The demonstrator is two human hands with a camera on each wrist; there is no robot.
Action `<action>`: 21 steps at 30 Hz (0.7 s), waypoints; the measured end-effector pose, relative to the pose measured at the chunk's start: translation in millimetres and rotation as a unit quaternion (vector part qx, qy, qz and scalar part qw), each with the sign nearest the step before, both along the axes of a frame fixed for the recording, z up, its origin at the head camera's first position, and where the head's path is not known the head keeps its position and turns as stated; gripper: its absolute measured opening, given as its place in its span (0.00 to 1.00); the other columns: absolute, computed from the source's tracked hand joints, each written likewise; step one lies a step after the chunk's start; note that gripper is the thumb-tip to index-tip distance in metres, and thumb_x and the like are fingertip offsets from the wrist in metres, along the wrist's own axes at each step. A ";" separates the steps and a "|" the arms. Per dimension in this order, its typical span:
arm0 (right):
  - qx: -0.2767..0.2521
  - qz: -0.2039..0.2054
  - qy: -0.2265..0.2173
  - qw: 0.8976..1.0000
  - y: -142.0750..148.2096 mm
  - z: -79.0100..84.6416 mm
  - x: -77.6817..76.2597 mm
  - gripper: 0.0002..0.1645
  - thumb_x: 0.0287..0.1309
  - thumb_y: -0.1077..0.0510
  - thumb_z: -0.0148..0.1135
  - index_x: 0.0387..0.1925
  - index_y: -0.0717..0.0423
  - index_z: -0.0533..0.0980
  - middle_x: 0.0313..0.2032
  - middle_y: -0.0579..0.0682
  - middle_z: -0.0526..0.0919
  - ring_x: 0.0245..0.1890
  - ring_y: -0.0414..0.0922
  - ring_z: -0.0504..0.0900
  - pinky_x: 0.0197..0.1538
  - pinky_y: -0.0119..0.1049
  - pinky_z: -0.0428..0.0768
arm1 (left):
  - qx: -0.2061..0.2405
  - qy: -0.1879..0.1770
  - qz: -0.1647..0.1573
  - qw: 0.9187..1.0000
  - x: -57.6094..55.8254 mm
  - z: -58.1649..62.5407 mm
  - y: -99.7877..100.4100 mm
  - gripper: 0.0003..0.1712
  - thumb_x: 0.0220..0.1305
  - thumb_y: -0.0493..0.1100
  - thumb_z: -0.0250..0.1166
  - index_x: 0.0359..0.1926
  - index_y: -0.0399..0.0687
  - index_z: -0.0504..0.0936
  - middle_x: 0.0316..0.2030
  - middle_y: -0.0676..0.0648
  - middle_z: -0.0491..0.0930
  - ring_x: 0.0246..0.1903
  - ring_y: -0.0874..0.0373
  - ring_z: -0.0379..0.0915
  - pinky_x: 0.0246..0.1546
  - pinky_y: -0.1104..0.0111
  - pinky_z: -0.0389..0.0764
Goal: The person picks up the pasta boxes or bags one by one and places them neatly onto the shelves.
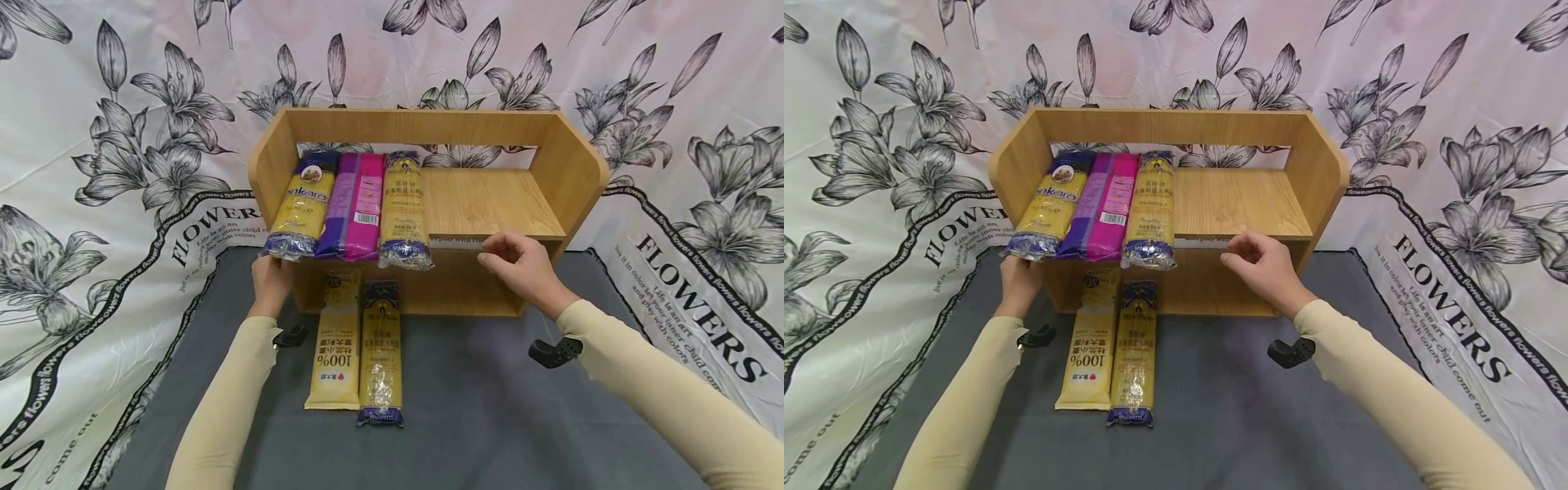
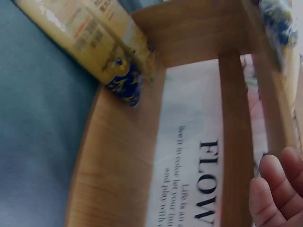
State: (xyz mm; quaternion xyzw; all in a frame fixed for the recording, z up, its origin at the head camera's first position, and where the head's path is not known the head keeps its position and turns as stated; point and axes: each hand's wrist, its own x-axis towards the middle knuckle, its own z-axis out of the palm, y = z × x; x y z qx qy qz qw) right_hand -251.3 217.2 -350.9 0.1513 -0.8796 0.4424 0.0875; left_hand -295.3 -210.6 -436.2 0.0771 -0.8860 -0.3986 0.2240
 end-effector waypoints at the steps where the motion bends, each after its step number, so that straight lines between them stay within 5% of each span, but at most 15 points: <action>1: -0.002 -0.001 -0.007 1.000 2.9 -3.5 0.3 0.14 0.65 0.56 0.65 0.49 0.58 0.80 0.33 0.42 0.81 0.30 0.35 0.78 0.35 0.28 0.78 | 0.001 -0.001 -0.001 1.000 0.0 0.1 0.0 0.18 0.77 0.41 0.50 0.40 0.31 0.80 0.40 0.28 0.83 0.39 0.37 0.76 0.41 0.46 0.74; 14: -0.010 -0.013 -0.090 0.996 10.3 -53.0 6.4 0.18 0.66 0.53 0.64 0.54 0.57 0.78 0.46 0.56 0.85 0.36 0.35 0.81 0.39 0.33 0.83 | 0.002 -0.013 -0.002 1.000 -1.6 0.2 -1.0 0.19 0.78 0.43 0.50 0.41 0.32 0.80 0.37 0.29 0.82 0.35 0.40 0.73 0.35 0.53 0.71; 21: -0.014 -0.007 -0.138 0.990 -0.2 -89.7 10.4 0.23 0.65 0.53 0.66 0.58 0.57 0.76 0.56 0.61 0.82 0.43 0.48 0.84 0.38 0.34 0.83 | 0.000 -0.005 -0.001 1.000 -1.3 -0.6 -1.2 0.18 0.77 0.43 0.51 0.42 0.32 0.80 0.39 0.29 0.83 0.36 0.40 0.74 0.37 0.50 0.73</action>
